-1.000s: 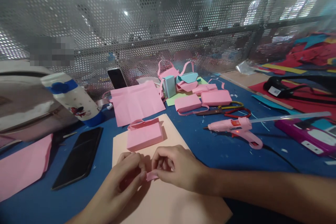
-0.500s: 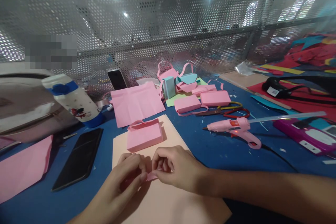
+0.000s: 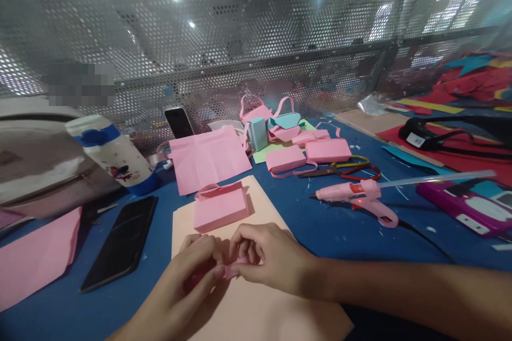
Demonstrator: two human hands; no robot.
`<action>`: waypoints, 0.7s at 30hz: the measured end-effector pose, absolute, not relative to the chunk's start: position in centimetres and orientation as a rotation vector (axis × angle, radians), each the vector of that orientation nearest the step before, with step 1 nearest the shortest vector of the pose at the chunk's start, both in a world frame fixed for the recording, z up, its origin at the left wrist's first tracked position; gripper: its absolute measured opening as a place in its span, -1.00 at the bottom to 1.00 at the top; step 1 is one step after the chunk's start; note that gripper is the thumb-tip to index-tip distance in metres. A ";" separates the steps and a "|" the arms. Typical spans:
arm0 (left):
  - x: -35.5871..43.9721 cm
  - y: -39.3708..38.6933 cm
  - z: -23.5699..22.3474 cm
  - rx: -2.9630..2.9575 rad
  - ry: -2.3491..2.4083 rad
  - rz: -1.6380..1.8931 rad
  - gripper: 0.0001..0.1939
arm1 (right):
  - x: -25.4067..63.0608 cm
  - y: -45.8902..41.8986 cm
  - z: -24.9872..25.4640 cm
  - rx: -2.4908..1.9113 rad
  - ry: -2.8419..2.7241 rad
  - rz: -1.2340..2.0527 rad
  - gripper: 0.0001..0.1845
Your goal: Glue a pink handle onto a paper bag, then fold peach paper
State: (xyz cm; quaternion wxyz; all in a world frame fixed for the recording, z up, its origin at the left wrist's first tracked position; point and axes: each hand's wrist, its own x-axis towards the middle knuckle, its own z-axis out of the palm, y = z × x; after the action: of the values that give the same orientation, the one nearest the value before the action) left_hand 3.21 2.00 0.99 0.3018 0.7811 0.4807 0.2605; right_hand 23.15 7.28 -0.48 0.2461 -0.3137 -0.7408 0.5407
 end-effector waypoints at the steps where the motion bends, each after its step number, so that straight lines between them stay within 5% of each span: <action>1: 3.2 2.0 1.0 2.077 1.272 0.689 -0.77 | 23.1 7.3 -0.5 -0.845 -2.031 1.468 -0.81; 21: 3.5 1.8 1.3 2.196 1.292 0.728 -0.79 | 23.2 7.4 -0.7 -0.790 -2.175 1.254 -0.92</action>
State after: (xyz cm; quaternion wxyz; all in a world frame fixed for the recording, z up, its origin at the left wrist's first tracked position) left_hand 3.52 1.83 1.28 0.2434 0.8038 0.4729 0.2665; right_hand 23.16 7.42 -0.71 0.2520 -0.2905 -0.7996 0.4612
